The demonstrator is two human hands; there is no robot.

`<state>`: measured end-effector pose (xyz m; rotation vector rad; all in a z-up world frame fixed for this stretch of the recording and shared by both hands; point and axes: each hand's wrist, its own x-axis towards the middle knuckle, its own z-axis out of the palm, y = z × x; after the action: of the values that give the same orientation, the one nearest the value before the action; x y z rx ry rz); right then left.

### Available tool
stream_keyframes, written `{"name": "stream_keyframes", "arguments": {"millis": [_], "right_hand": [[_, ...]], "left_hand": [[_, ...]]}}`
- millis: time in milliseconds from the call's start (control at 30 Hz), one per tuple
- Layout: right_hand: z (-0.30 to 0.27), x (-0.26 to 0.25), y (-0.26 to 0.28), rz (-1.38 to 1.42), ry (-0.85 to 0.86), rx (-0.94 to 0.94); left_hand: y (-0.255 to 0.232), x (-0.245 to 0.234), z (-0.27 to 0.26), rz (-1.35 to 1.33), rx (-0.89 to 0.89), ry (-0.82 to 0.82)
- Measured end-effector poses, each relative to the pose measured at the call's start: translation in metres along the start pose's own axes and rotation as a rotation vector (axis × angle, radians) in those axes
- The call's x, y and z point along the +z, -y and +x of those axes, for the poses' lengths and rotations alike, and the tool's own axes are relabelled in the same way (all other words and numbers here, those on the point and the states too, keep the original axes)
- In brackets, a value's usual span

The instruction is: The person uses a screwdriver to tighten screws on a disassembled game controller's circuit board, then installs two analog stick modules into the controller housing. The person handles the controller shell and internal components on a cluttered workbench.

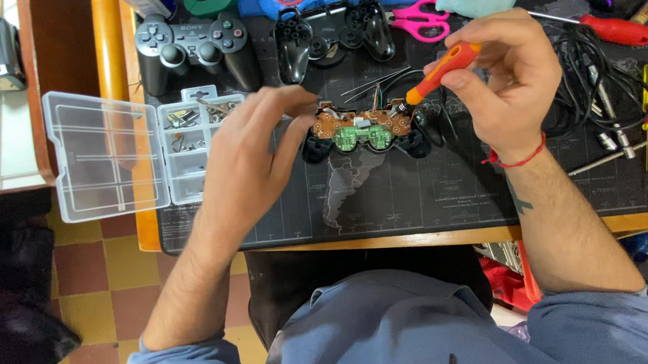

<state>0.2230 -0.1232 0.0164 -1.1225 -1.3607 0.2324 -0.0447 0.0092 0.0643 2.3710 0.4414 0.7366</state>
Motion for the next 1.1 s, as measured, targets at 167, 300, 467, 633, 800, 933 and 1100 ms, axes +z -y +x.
{"name": "stream_keyframes", "arguments": {"millis": [167, 300, 467, 633, 800, 933, 1100], "right_hand": [[-0.008, -0.003, -0.008, -0.128, -0.029, 0.015], [-0.009, -0.002, -0.007, -0.044, 0.007, 0.043], [-0.009, 0.0, -0.007, -0.06, 0.025, 0.044], [-0.01, 0.002, -0.005, -0.066, 0.043, 0.055], [-0.002, 0.009, 0.004, -0.246, 0.147, -0.071], [-0.001, 0.015, 0.008, -0.191, 0.224, -0.062], [-0.004, 0.02, 0.013, -0.081, 0.29, 0.033]], "left_hand": [[0.007, 0.017, -0.032, 0.074, -0.059, -0.098], [0.007, 0.036, -0.052, 0.192, -0.079, -0.102], [0.008, 0.052, -0.066, 0.123, -0.197, -0.179], [0.01, 0.059, -0.072, -0.01, -0.306, -0.189], [0.012, 0.064, -0.077, -0.08, -0.308, -0.171], [0.009, 0.069, -0.077, -0.054, -0.32, -0.192], [0.013, 0.073, -0.078, -0.036, -0.279, -0.198]]}}
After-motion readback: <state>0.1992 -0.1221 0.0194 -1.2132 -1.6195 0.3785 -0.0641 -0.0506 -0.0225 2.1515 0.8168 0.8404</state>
